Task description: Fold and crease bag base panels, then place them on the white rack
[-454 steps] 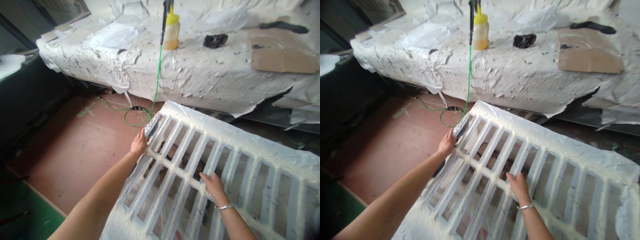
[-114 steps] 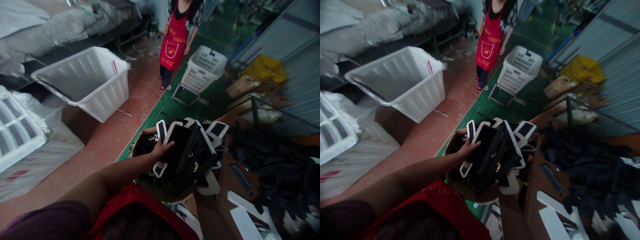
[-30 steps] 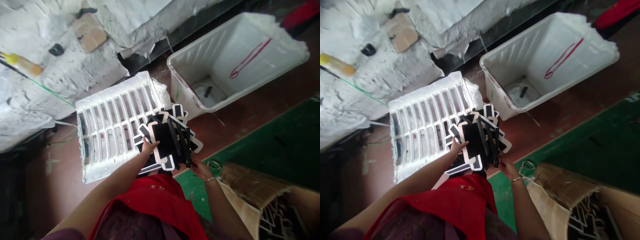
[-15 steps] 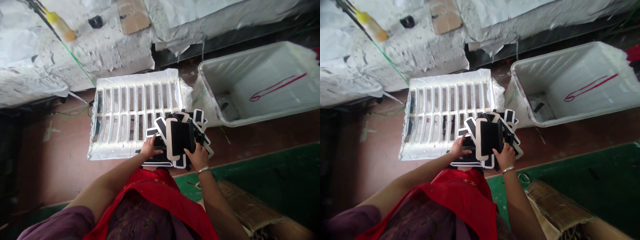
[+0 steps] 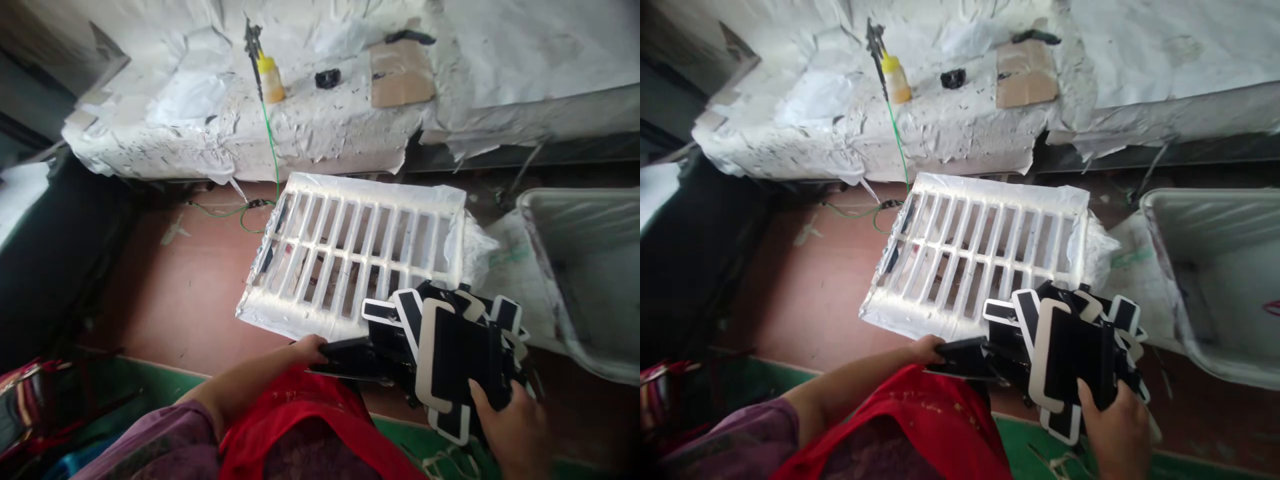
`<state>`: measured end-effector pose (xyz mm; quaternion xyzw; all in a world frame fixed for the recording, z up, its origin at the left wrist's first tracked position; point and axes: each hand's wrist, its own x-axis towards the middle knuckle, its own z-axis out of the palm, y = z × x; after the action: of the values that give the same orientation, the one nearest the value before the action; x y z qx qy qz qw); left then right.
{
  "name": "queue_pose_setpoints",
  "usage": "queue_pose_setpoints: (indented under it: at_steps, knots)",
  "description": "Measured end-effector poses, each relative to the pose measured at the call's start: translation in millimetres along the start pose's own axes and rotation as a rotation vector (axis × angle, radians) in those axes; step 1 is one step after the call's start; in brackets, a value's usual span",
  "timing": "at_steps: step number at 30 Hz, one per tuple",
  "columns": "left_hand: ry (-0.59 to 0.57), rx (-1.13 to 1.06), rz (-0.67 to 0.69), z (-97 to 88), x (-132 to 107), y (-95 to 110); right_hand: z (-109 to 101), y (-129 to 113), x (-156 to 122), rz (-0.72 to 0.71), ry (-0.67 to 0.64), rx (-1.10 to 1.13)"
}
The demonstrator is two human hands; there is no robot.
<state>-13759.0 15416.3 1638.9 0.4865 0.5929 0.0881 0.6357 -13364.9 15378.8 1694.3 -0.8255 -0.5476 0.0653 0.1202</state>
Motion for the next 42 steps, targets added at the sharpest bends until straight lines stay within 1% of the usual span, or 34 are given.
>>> queue_pose_setpoints:
  at_steps: [1,2,3,4,6,9,10,11,12,14,16,17,19,20,21,22,23,24,25,26,27,28,29,30,31,32,33,34,35,36,38,39,40,42]
  knots:
    - [0.001,-0.1,-0.003,-19.9,-11.9,-3.1,-2.1,-18.9,-1.1,-0.042,0.007,0.07]
    - [0.012,-0.202,-0.003,-39.4,-22.7,-5.3,-1.1,-42.1,-2.4,-0.068,-0.02,0.166]
    - [0.034,-0.301,0.001,-57.6,-31.6,-6.6,3.2,-69.3,-4.0,-0.081,-0.09,0.295]
    - [0.065,-0.392,0.004,-74.1,-38.3,-7.1,10.9,-99.8,-6.0,-0.074,-0.195,0.457]
    - [0.131,-0.545,0.004,-100.3,-44.5,-6.5,33.6,-167.0,-11.5,-0.018,-0.533,0.815]
    - [0.185,-0.702,-0.006,-123.7,-40.6,-6.1,70.8,-265.9,-23.4,0.079,-1.06,1.088]
    - [0.19,-0.736,-0.006,-129.1,-37.7,-7.1,81.0,-293.8,-27.0,0.1,-1.176,1.159]
    - [0.194,-0.759,-0.005,-134.4,-34.7,-8.9,89.7,-318.0,-29.5,0.111,-1.247,1.237]
    - [0.202,-0.773,-0.003,-140.3,-32.1,-11.7,96.7,-338.2,-30.6,0.129,-1.281,1.299]
    - [0.246,-0.771,-0.006,-155.8,-28.4,-19.9,106.5,-366.8,-27.3,0.141,-1.264,1.359]
    - [0.333,-0.733,-0.038,-177.1,-27.9,-28.4,111.1,-383.1,-17.2,0.1,-1.21,1.296]
    - [0.39,-0.716,-0.066,-189.3,-28.9,-30.9,111.5,-388.4,-10.3,0.04,-1.184,1.222]
    - [0.559,-0.578,-0.08,-214.0,-33.9,-28.5,108.8,-396.8,4.8,-0.143,-1.135,0.981]
    - [0.65,-0.43,-0.043,-225.1,-37.5,-22.6,105.9,-401.3,12.0,-0.267,-1.11,0.817]
    - [0.717,-0.235,0.028,-234.6,-41.5,-13.8,102.1,-406.5,18.5,-0.413,-1.083,0.638]
    - [0.735,-0.02,0.123,-242.1,-45.4,-2.7,97.7,-412.7,24.0,-0.568,-1.05,0.46]
    - [0.69,0.185,0.226,-247.4,-48.9,9.6,92.7,-419.8,28.4,-0.722,-1.014,0.301]
    - [0.589,0.338,0.314,-250.7,-51.6,21.7,87.3,-427.7,31.9,-0.862,-0.971,0.177]
    - [0.469,0.417,0.369,-252.4,-53.4,32.2,81.4,-436.0,34.7,-0.986,-0.933,0.094]
    - [0.364,0.449,0.397,-253.0,-54.4,40.0,75.1,-444.2,37.2,-1.083,-0.901,0.048]
    - [0.293,0.454,0.408,-253.4,-55.0,44.4,68.6,-451.6,40.1,-1.158,-0.877,0.037]
    - [0.262,0.448,0.406,-254.1,-55.8,45.1,62.2,-457.8,43.5,-1.217,-0.854,0.062]
    - [0.269,0.438,0.396,-255.9,-57.2,42.5,56.7,-462.3,47.7,-1.252,-0.816,0.124]
    - [0.3,0.425,0.378,-259.1,-59.6,37.3,52.9,-464.9,52.4,-1.246,-0.751,0.221]
    - [0.347,0.397,0.349,-263.6,-62.7,30.5,51.8,-465.7,57.2,-1.188,-0.662,0.347]
    - [0.407,0.339,0.304,-269.1,-66.4,23.1,54.3,-465.2,61.2,-1.071,-0.555,0.492]
    - [0.477,0.251,0.243,-275.3,-70.1,15.9,61.1,-463.9,63.5,-0.908,-0.468,0.645]
    - [0.547,0.141,0.178,-281.7,-73.0,9.5,72.2,-462.7,63.4,-0.721,-0.444,0.791]
    - [0.611,0.028,0.122,-287.6,-74.5,4.3,87.5,-462.4,60.4,-0.534,-0.498,0.929]
    - [0.663,-0.073,0.084,-293.0,-74.1,0.4,106.3,-463.7,54.3,-0.361,-0.61,1.062]
    - [0.726,-0.201,0.055,-302.0,-67.5,-4.7,149.6,-473.4,35.2,-0.08,-0.936,1.273]
    - [0.746,-0.236,0.053,-306.2,-61.8,-6.5,171.9,-481.9,24.3,0.03,-1.031,1.334]
    - [0.757,-0.259,0.052,-310.5,-55.2,-8.4,193.2,-492.5,14.2,0.112,-1.095,1.358]
    - [0.758,-0.267,0.041,-321.4,-42.2,-12.6,229.8,-517.1,-0.2,0.183,-1.111,1.365]
